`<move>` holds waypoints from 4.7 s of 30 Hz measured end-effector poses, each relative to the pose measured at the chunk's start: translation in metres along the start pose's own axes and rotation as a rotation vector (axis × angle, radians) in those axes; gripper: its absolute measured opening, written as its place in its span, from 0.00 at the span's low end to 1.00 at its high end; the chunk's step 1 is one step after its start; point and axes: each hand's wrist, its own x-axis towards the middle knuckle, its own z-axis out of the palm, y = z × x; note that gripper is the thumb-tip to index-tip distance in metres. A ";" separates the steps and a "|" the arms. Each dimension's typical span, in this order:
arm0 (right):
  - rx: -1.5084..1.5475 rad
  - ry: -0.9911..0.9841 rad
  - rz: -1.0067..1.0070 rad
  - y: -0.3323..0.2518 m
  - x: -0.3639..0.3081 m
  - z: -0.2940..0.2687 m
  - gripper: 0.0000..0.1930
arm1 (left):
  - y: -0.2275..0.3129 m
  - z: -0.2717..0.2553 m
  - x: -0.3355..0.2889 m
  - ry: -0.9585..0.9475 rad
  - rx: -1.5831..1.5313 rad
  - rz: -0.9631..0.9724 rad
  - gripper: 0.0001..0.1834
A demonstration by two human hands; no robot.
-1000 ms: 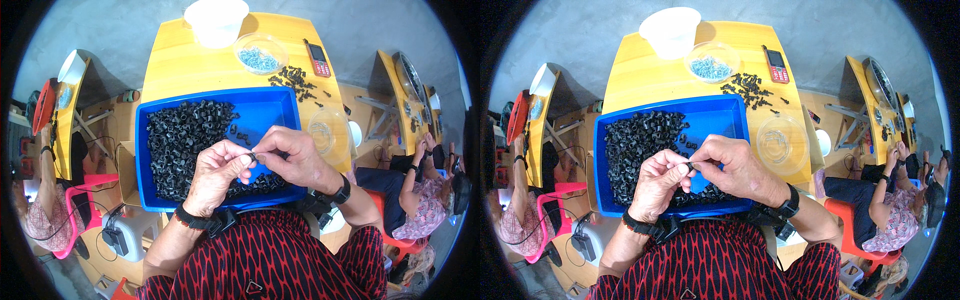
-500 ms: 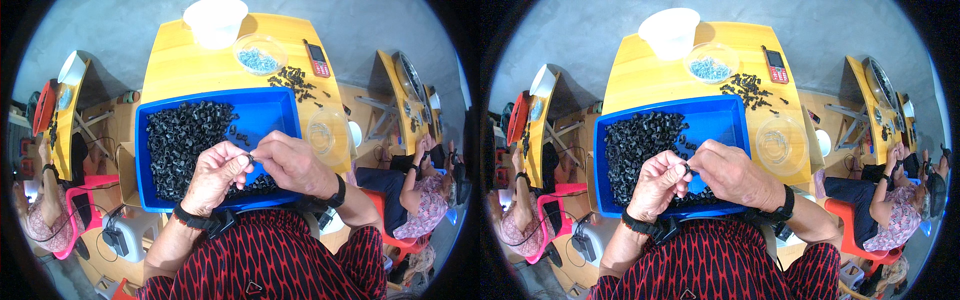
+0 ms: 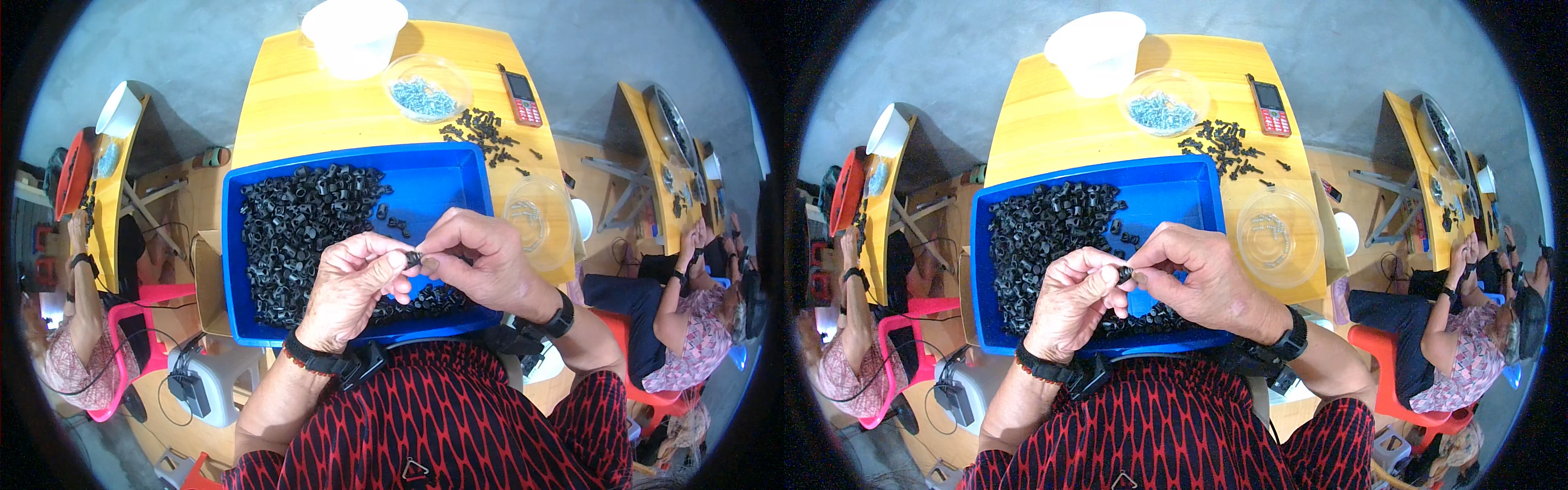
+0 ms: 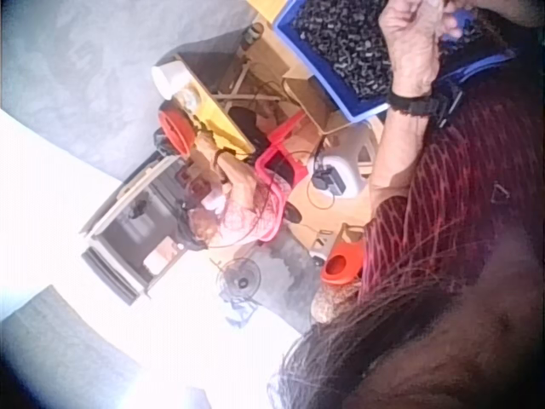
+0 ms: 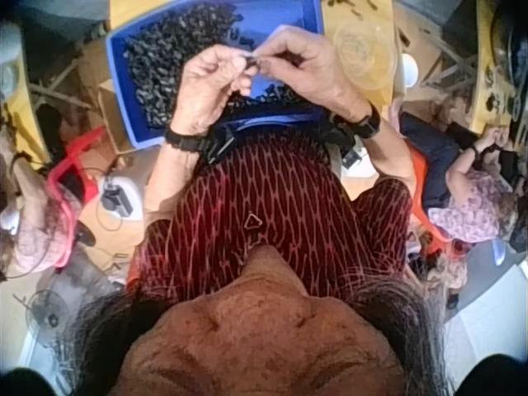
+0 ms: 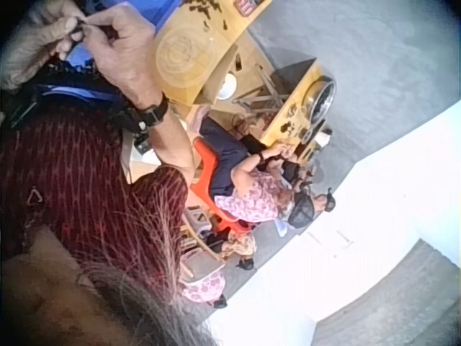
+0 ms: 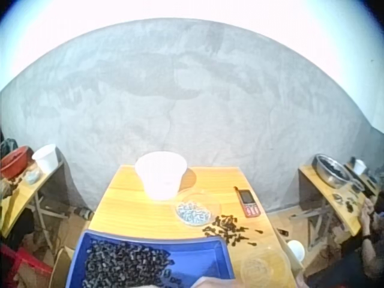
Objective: Hand-assembling small black plastic components at a workstation.
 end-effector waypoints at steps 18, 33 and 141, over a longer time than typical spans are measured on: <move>-0.285 -0.015 -0.201 -0.004 0.001 0.004 0.08 | -0.001 -0.004 0.001 0.010 -0.048 -0.024 0.08; -0.495 -0.067 -0.393 -0.007 0.005 -0.003 0.12 | 0.000 -0.005 0.001 -0.006 -0.077 -0.024 0.10; -0.572 -0.177 -0.117 -0.017 0.019 0.009 0.20 | -0.010 -0.004 0.004 0.098 0.084 0.159 0.07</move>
